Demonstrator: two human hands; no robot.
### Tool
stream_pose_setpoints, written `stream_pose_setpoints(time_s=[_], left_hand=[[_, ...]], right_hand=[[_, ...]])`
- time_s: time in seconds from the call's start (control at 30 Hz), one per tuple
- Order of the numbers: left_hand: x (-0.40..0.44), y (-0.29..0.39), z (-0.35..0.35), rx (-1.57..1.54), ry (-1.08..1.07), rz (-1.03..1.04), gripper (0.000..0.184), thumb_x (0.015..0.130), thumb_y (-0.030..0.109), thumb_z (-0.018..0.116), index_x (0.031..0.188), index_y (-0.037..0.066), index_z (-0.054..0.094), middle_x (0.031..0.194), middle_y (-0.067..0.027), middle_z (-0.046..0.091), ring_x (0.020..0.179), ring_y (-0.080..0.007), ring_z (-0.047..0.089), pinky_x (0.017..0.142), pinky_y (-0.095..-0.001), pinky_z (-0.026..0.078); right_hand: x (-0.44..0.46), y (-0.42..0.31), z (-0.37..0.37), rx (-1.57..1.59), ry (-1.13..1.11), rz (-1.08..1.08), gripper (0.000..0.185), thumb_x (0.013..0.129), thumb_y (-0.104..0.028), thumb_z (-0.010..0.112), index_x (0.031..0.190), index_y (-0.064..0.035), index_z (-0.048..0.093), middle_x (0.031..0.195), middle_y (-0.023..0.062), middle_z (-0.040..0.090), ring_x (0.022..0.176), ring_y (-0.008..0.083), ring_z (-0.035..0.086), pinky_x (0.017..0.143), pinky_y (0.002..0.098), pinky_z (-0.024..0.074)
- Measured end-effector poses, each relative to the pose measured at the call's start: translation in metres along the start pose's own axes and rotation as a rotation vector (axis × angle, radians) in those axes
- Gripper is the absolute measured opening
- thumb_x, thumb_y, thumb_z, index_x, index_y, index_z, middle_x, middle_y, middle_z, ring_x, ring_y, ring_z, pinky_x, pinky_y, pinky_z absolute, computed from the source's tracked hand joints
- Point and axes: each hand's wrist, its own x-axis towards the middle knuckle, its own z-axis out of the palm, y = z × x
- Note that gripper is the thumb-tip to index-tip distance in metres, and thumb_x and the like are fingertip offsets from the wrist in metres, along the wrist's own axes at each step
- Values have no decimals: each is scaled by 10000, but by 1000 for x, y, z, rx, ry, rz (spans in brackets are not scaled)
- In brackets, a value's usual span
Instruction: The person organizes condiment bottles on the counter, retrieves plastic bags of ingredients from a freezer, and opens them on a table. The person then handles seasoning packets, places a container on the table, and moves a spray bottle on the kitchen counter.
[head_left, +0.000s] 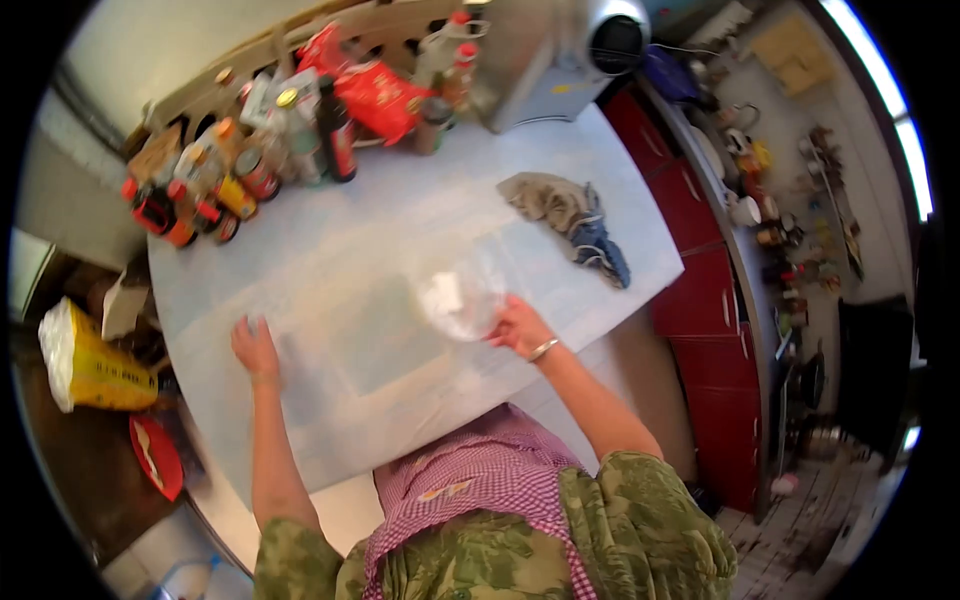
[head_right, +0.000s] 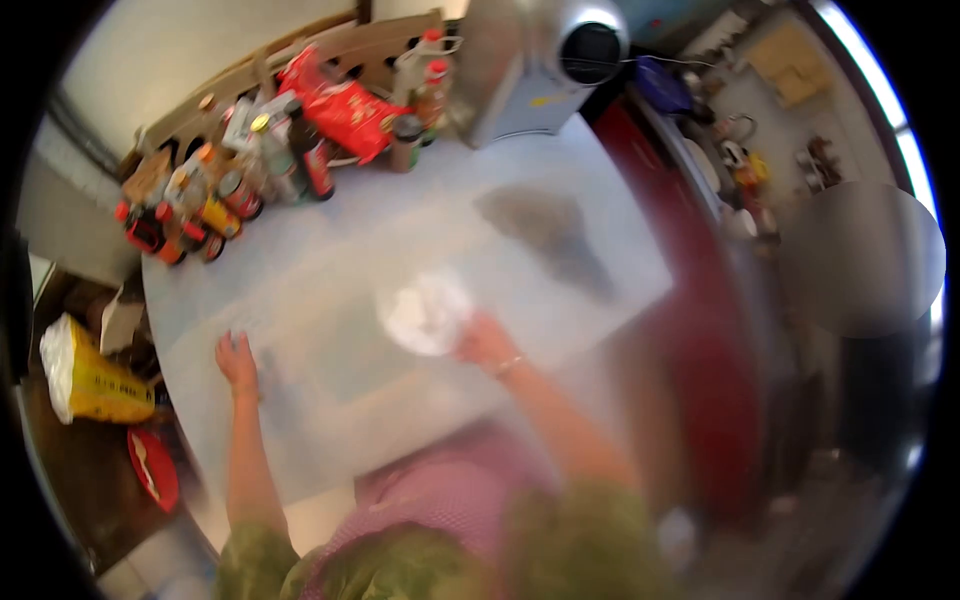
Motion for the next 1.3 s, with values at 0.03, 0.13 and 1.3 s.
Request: stream_pose_setpoints(time_s=[0.03, 0.13, 1.3], left_hand=[[-19, 21, -7, -159, -13, 23, 460, 927, 303, 610, 1280, 18, 535, 1204, -185, 576, 1149, -341, 523, 1013, -432, 396], [-89, 72, 6, -738, -386, -150, 506, 971, 375, 541, 1344, 39, 469, 1182, -133, 590, 992, -233, 626, 815, -332, 512], [-544, 587, 70, -880, -1887, -146, 832, 935, 438, 589, 1519, 159, 65, 1488, -137, 335, 1221, -306, 526, 980, -454, 464]], right_hand=[[-7, 0, 17, -29, 61, 39, 369, 935, -118, 533, 1292, -95, 441, 917, 155, 679, 699, 264, 705, 524, 350, 588], [-16, 13, 35, -101, 36, 134, 448, 951, -131, 525, 1374, -89, 383, 848, 199, 672, 710, 305, 709, 541, 381, 590], [-422, 42, -403, -247, 488, -417, 513, 986, -196, 458, 1458, -58, 315, 964, 210, 643, 735, 295, 706, 613, 346, 604]])
